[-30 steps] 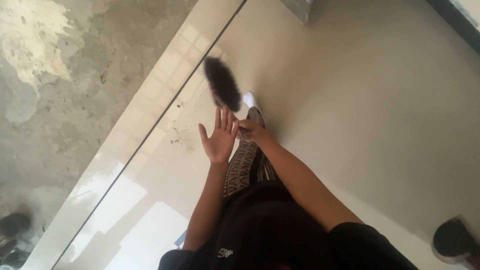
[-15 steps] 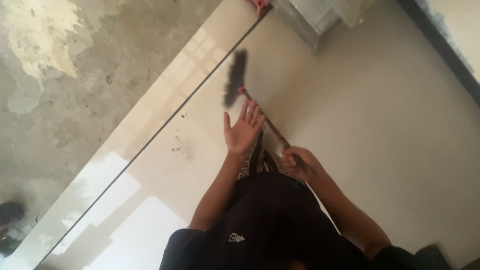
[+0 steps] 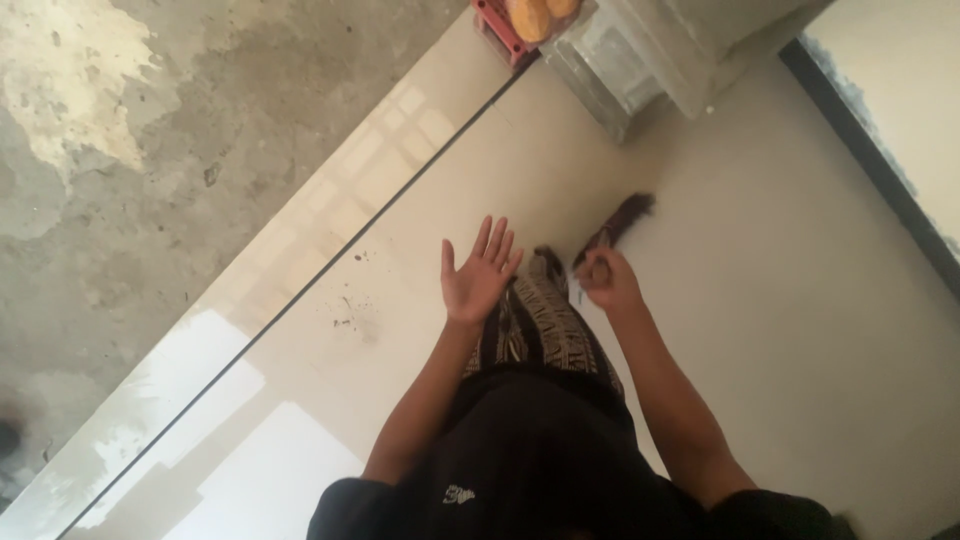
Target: The person sweeps a tiled floor using a brush, moving the bristles across the surface and near the base of a pillar.
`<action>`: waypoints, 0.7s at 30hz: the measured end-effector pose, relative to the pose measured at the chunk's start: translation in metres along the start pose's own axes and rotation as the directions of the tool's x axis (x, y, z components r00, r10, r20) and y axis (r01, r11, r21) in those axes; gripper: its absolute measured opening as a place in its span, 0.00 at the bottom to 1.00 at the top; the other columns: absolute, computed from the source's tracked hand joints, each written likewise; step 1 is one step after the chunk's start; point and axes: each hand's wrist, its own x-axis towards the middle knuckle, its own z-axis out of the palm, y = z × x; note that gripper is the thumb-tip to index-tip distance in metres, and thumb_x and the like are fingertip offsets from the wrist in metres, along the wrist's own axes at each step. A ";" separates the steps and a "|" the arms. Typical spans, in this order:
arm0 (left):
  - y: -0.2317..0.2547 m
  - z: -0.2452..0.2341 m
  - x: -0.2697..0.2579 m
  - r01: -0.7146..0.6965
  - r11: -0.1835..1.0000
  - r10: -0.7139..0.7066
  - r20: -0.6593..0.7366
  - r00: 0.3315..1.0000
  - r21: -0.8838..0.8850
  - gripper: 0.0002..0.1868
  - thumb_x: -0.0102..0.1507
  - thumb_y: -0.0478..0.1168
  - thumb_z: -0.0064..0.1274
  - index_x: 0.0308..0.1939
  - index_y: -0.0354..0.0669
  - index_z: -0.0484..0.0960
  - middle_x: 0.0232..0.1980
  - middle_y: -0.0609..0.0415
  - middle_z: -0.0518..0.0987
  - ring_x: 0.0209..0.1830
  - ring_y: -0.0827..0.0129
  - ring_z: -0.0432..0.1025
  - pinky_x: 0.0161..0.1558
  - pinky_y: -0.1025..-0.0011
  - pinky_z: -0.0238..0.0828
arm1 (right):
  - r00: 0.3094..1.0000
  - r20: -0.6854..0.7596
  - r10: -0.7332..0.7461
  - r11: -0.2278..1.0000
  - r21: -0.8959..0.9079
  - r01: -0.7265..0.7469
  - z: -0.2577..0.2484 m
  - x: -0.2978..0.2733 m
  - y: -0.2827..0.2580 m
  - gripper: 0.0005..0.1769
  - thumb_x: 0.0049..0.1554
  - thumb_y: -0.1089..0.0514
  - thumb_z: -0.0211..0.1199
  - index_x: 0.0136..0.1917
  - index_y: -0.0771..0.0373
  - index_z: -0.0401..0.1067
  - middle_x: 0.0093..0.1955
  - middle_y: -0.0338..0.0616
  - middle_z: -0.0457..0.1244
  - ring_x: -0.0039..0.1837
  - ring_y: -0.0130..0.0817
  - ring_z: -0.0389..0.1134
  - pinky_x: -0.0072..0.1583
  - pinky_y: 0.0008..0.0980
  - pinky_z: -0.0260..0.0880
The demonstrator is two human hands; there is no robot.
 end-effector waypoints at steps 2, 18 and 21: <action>0.002 0.001 -0.004 -0.028 0.999 0.028 -0.027 0.999 0.018 0.44 0.70 0.69 0.34 0.80 0.42 0.54 0.81 0.47 0.55 0.82 0.58 0.48 0.80 0.51 0.39 | 1.000 -0.009 -0.006 0.997 0.076 0.007 0.011 0.049 -0.018 0.09 0.52 0.71 0.64 0.35 0.61 0.68 0.31 0.40 0.61 0.32 0.31 0.62 0.33 0.28 0.62; -0.007 -0.007 -0.010 -0.419 0.890 0.419 -0.038 0.907 -0.179 0.46 0.69 0.71 0.30 0.80 0.43 0.54 0.80 0.47 0.57 0.80 0.57 0.50 0.78 0.52 0.45 | 0.900 -0.307 0.310 0.550 -0.714 -0.433 0.132 0.135 0.071 0.05 0.59 0.67 0.59 0.46 0.73 0.68 0.40 0.50 0.64 0.33 0.32 0.67 0.33 0.25 0.69; -0.014 -0.012 -0.003 -0.456 0.845 0.487 0.049 0.872 -0.279 0.46 0.70 0.71 0.30 0.81 0.42 0.54 0.80 0.46 0.58 0.79 0.57 0.53 0.78 0.52 0.47 | 0.853 -0.208 0.479 0.526 -0.710 -0.469 0.110 0.133 0.103 0.08 0.61 0.65 0.57 0.49 0.75 0.68 0.41 0.52 0.65 0.32 0.31 0.67 0.32 0.23 0.69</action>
